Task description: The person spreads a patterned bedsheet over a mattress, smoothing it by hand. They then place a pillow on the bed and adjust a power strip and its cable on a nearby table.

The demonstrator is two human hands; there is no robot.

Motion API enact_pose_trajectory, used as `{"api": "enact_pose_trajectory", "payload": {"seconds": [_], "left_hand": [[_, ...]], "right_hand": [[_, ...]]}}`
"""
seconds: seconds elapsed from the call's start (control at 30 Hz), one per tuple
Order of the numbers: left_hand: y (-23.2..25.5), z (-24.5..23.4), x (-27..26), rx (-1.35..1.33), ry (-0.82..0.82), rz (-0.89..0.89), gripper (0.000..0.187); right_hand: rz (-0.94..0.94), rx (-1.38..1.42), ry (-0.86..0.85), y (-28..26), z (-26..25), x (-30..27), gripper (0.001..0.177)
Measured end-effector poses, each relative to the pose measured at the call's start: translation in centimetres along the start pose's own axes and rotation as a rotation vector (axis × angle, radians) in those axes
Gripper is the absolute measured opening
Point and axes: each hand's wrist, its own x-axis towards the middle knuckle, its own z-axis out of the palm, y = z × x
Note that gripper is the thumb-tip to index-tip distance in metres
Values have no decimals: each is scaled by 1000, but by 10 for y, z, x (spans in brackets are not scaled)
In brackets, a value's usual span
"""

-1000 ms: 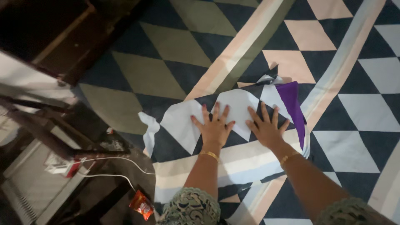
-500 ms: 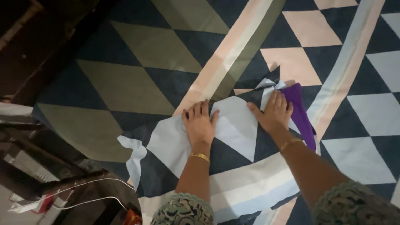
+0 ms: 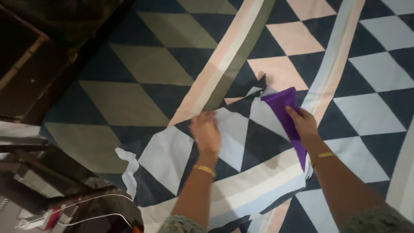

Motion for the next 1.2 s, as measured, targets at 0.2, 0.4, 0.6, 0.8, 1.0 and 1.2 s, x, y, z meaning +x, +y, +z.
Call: {"api": "enact_pose_trajectory", "payload": {"seconds": [0.2, 0.4, 0.6, 0.8, 1.0, 1.2], "left_hand": [[125, 30, 27, -145, -25, -9, 33], [136, 18, 23, -122, 56, -170, 14], [131, -24, 30, -873, 53, -638, 23], [188, -187, 86, -957, 173, -259, 23], [252, -376, 44, -495, 510, 52, 33], [244, -416, 9, 127, 469, 27, 48]], "right_hand": [[106, 433, -299, -78, -43, -61, 57], [23, 607, -462, -109, -68, -125, 67], [-352, 120, -361, -148, -66, -182, 82], [-824, 481, -664, -265, -73, -194, 68], [-1128, 103, -916, -423, -156, -237, 67], [-1353, -308, -795, -456, -144, -264, 89]]}}
